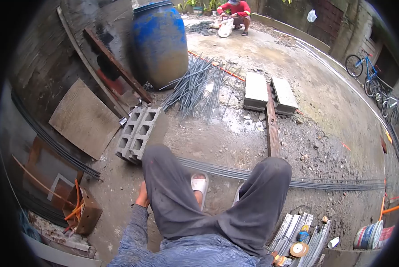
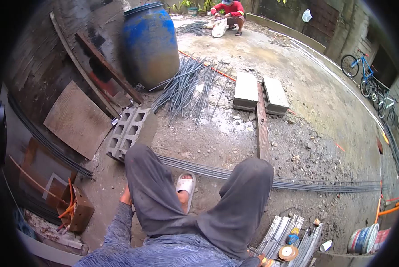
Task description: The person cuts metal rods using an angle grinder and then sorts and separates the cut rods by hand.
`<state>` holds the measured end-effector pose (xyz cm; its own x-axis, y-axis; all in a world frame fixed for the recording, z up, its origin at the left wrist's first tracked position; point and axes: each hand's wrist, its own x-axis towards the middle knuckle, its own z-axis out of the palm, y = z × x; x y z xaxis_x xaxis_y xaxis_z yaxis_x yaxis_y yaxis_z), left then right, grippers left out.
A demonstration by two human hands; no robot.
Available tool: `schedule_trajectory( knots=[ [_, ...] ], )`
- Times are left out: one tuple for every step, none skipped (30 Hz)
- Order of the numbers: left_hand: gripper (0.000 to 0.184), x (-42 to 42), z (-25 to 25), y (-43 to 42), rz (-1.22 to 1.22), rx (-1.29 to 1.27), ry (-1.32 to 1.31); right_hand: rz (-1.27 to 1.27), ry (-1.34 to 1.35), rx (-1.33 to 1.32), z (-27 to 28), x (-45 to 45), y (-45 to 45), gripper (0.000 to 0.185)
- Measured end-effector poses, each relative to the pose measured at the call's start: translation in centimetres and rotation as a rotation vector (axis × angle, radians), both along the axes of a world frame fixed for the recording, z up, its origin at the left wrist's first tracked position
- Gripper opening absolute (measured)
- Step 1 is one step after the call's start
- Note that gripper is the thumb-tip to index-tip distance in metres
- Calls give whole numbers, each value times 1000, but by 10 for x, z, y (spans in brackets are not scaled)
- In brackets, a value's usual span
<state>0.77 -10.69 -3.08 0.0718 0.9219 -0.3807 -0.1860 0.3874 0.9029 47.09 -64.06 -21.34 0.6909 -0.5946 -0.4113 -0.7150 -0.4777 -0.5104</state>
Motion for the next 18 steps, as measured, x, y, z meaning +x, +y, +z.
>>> schedule_trajectory(
  knots=[
    [42, 2, -1, -3, 7, -10, 2, 6, -1, -2, 3, 2, 0, 71],
    [42, 3, -2, -6, 14, -21, 0, 20, -1, -5, 4, 5, 3, 71],
    [41, 5, -3, -10, 18, -31, -1, 22, 2, -5, 7, 7, 6, 70],
    [41, 7, -5, -12, 23, -39, 1, 29, 2, -11, 8, 8, 7, 69],
    [40, 8, -8, -13, 27, -49, 4, 42, 5, -19, 11, 11, 8, 69],
    [39, 9, -10, -15, 33, -56, 4, 47, 3, -17, 12, 11, 9, 68],
    [39, 9, -11, -15, 37, -64, 8, 52, 4, -26, 14, 13, 10, 68],
    [38, 11, -12, -15, 45, -73, 5, 58, 4, -28, 16, 15, 11, 67],
    [37, 12, -14, -13, 49, -79, 5, 64, -1, -28, 20, 18, 12, 66],
    [37, 13, -16, -11, 50, -82, 3, 66, -9, -29, 22, 19, 12, 66],
    [36, 13, -18, -7, 49, -85, 4, 67, -10, -27, 24, 19, 12, 65],
    [36, 13, -19, -2, 51, -87, 5, 69, -13, -27, 26, 20, 11, 65],
    [35, 13, -19, 4, 48, -87, 8, 71, -18, -25, 28, 20, 10, 64],
    [34, 12, -19, 13, 46, -79, 9, 73, -22, -24, 31, 21, 7, 63],
    [34, 11, -19, 22, 44, -69, 13, 75, -30, -23, 34, 22, 7, 63],
    [33, 13, -14, 38, 30, -38, 26, 76, -39, -14, 36, 21, 5, 62],
    [33, 12, -8, 54, 9, -2, 49, 76, -49, -7, 38, 22, 3, 62],
    [32, 13, -1, 69, -31, 61, 109, 76, -59, 1, 41, 21, 0, 61]
  ],
)
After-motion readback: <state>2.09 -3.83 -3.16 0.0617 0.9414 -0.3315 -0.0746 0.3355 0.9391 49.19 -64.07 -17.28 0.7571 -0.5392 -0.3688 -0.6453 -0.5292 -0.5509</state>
